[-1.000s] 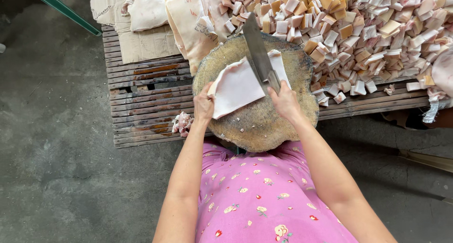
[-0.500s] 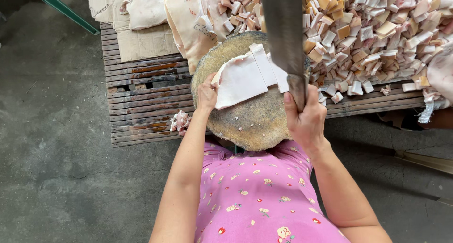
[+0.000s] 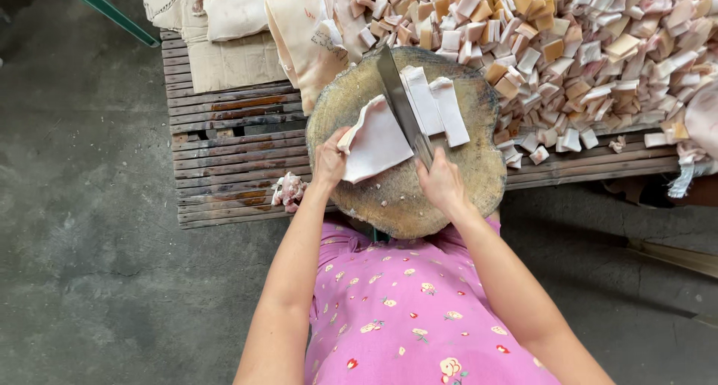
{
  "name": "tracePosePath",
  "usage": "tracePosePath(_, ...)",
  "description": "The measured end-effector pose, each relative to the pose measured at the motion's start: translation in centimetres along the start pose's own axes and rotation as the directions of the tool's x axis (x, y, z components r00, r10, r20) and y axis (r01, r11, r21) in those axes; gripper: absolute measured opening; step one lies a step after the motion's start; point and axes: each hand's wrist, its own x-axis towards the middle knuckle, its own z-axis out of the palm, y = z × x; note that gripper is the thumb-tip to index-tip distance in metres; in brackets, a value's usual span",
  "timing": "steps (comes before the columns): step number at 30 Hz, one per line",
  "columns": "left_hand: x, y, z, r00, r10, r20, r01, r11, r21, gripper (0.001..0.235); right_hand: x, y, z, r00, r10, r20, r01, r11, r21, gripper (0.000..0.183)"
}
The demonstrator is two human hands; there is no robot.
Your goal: The person cuts large slabs of pork fat and skin into long strips and then into smaller rectangular cubes using a large cleaver on a round wooden cutting board.
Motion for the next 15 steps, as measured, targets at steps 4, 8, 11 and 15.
tracePosePath(4,-1.1,0.9,-0.3,0.931,-0.365,0.004,0.360,0.919,0.161,0.031,1.2,-2.0,-1.6,0.980,0.135,0.149,-0.146,0.987,0.071,0.041)
tracePosePath(8,0.0,0.5,-0.9,0.980,-0.152,-0.129,0.171,0.974,0.151,0.027,-2.4,-0.9,-3.3,0.971,0.174,0.166,-0.211,0.948,0.239,0.038)
tracePosePath(11,1.8,0.3,0.8,0.993,-0.041,-0.107,0.059,0.983,0.172,0.028,-5.4,0.3,-4.7,0.993,0.103,0.065,-0.112,0.980,0.165,0.040)
tracePosePath(15,3.1,1.5,2.6,0.994,-0.013,-0.105,0.040,0.965,0.258,0.030,-6.8,-1.2,-6.8,0.998,0.002,-0.055,0.005,0.992,0.126,0.039)
